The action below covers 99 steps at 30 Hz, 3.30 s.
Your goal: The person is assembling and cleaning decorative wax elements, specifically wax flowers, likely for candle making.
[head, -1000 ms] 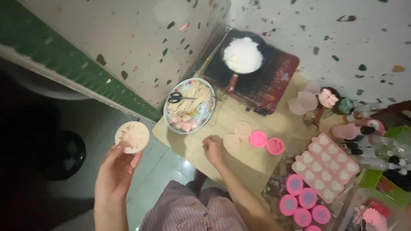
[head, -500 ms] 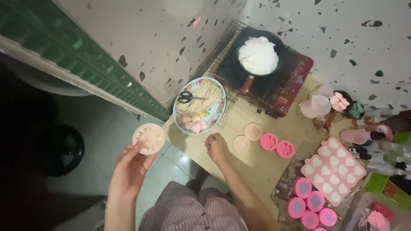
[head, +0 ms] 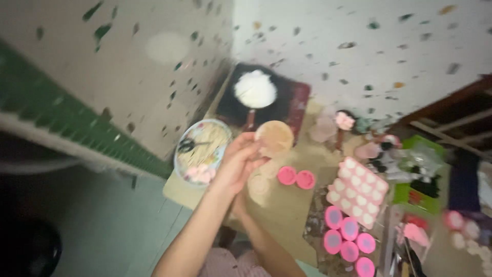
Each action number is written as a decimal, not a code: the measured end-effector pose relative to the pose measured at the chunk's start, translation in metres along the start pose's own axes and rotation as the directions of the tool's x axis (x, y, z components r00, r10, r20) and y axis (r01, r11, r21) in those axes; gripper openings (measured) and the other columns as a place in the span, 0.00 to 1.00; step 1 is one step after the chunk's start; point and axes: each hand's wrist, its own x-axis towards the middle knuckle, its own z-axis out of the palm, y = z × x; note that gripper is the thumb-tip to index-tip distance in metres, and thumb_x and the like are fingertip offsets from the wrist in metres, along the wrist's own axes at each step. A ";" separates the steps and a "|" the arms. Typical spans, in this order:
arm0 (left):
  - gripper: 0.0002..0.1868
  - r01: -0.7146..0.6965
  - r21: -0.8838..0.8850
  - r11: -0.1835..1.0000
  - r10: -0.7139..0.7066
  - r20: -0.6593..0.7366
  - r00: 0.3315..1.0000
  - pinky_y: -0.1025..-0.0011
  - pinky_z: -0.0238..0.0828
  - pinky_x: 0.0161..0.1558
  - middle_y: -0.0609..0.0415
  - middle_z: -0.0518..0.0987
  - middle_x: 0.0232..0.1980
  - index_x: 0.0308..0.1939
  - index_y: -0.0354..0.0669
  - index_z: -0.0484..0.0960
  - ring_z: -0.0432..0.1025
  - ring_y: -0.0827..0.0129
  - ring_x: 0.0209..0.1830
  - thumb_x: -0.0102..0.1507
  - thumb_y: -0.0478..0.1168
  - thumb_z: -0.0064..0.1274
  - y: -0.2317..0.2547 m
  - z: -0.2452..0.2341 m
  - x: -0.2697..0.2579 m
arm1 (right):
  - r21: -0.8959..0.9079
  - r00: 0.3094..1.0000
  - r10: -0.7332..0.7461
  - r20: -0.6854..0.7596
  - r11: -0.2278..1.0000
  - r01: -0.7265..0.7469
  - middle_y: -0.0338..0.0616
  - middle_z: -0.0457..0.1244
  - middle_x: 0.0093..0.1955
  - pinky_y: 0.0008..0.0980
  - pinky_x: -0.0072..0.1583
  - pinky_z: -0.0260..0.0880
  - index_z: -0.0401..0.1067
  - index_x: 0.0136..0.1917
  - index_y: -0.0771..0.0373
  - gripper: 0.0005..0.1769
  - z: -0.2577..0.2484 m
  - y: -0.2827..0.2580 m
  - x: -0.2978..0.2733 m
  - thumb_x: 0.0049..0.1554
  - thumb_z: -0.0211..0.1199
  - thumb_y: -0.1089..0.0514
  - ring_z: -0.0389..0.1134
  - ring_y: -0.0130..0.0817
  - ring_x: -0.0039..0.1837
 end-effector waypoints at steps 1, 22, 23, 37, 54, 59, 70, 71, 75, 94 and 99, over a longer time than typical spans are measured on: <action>0.14 0.041 -0.023 0.999 -0.038 0.102 0.994 0.58 0.77 0.53 0.52 0.78 0.48 0.53 0.39 0.73 0.75 0.65 0.48 0.65 0.36 0.56 -0.010 0.016 0.016 | 0.038 1.000 0.009 -0.019 0.999 -0.008 0.43 0.71 0.51 0.36 0.52 0.74 0.77 0.53 0.61 0.13 -0.007 0.004 0.004 0.54 0.63 0.61 0.74 0.36 0.50; 0.12 -0.129 0.502 0.855 -0.116 0.429 0.896 0.74 0.75 0.49 0.50 0.83 0.47 0.52 0.35 0.74 0.78 0.72 0.47 0.67 0.37 0.54 -0.074 0.152 -0.052 | -0.130 0.602 -0.366 -0.710 0.908 0.398 0.50 0.63 0.64 0.29 0.51 0.78 0.76 0.53 0.70 0.10 -0.288 -0.266 -0.185 0.57 0.63 0.72 0.71 0.31 0.58; 0.12 -0.123 0.502 0.856 -0.128 0.437 0.890 0.74 0.75 0.49 0.50 0.83 0.47 0.52 0.35 0.74 0.78 0.72 0.47 0.67 0.37 0.54 -0.074 0.156 -0.056 | -0.134 0.595 -0.360 -0.718 0.911 0.389 0.50 0.63 0.64 0.29 0.51 0.78 0.76 0.53 0.70 0.10 -0.289 -0.268 -0.190 0.57 0.63 0.72 0.71 0.31 0.58; 0.15 -0.154 0.394 0.906 -0.098 0.549 0.830 0.73 0.75 0.52 0.48 0.82 0.49 0.53 0.32 0.71 0.77 0.71 0.50 0.64 0.31 0.55 -0.087 0.173 -0.070 | -0.331 0.551 -0.341 -0.762 0.936 0.121 0.46 0.65 0.62 0.26 0.45 0.76 0.77 0.47 0.66 0.07 -0.296 -0.270 -0.199 0.54 0.67 0.69 0.73 0.29 0.52; 0.17 -0.193 0.525 0.829 -0.062 0.430 0.901 0.75 0.79 0.38 0.47 0.85 0.40 0.49 0.31 0.74 0.79 0.74 0.38 0.56 0.26 0.57 -0.095 0.177 -0.057 | -0.455 0.503 -0.461 -0.731 0.879 0.144 0.45 0.66 0.58 0.25 0.47 0.78 0.76 0.48 0.66 0.09 -0.287 -0.268 -0.184 0.52 0.71 0.68 0.74 0.31 0.53; 0.18 -0.204 0.411 0.888 -0.019 0.477 0.879 0.77 0.77 0.40 0.49 0.83 0.41 0.49 0.31 0.72 0.79 0.75 0.40 0.56 0.25 0.56 -0.108 0.171 -0.057 | -0.425 0.446 -0.452 -0.773 0.890 0.165 0.45 0.65 0.58 0.24 0.47 0.80 0.76 0.48 0.65 0.10 -0.279 -0.261 -0.183 0.51 0.72 0.69 0.74 0.32 0.52; 0.16 -0.102 0.352 0.930 -0.091 0.491 0.867 0.77 0.75 0.37 0.51 0.81 0.38 0.47 0.33 0.70 0.77 0.75 0.38 0.56 0.22 0.53 -0.114 0.164 -0.062 | -0.430 0.468 -0.395 -0.790 0.902 0.036 0.45 0.63 0.59 0.24 0.40 0.76 0.74 0.46 0.64 0.09 -0.268 -0.255 -0.190 0.51 0.71 0.68 0.72 0.30 0.45; 0.16 -0.100 0.353 0.930 -0.094 0.491 0.866 0.77 0.75 0.37 0.51 0.81 0.38 0.47 0.33 0.70 0.77 0.75 0.38 0.56 0.22 0.53 -0.106 0.168 -0.064 | -0.429 0.467 -0.393 -0.792 0.903 0.034 0.45 0.63 0.59 0.24 0.40 0.76 0.74 0.46 0.64 0.09 -0.269 -0.255 -0.191 0.51 0.71 0.68 0.72 0.30 0.45; 0.16 -0.056 0.506 0.861 -0.204 0.445 0.872 0.73 0.83 0.41 0.50 0.84 0.42 0.48 0.32 0.73 0.80 0.73 0.41 0.57 0.26 0.58 -0.090 0.174 -0.071 | -0.474 0.481 -0.423 -0.768 0.880 0.018 0.47 0.61 0.61 0.27 0.42 0.75 0.72 0.48 0.66 0.10 -0.271 -0.257 -0.192 0.52 0.68 0.69 0.71 0.36 0.51; 0.15 -0.116 0.514 0.850 -0.200 0.520 0.831 0.75 0.77 0.44 0.51 0.82 0.48 0.57 0.34 0.73 0.78 0.74 0.44 0.66 0.32 0.49 -0.084 0.162 -0.078 | -0.184 0.612 -0.137 -0.779 0.983 -0.015 0.42 0.65 0.53 0.26 0.41 0.74 0.75 0.45 0.67 0.06 -0.282 -0.252 -0.182 0.52 0.68 0.66 0.72 0.29 0.43; 0.14 -0.133 0.518 0.845 -0.213 0.554 0.805 0.75 0.76 0.43 0.51 0.81 0.43 0.58 0.33 0.71 0.76 0.75 0.42 0.70 0.34 0.48 -0.098 0.145 -0.057 | -0.219 0.624 -0.212 -0.752 0.973 0.066 0.41 0.66 0.52 0.24 0.43 0.74 0.77 0.46 0.66 0.08 -0.281 -0.249 -0.181 0.50 0.68 0.67 0.72 0.26 0.47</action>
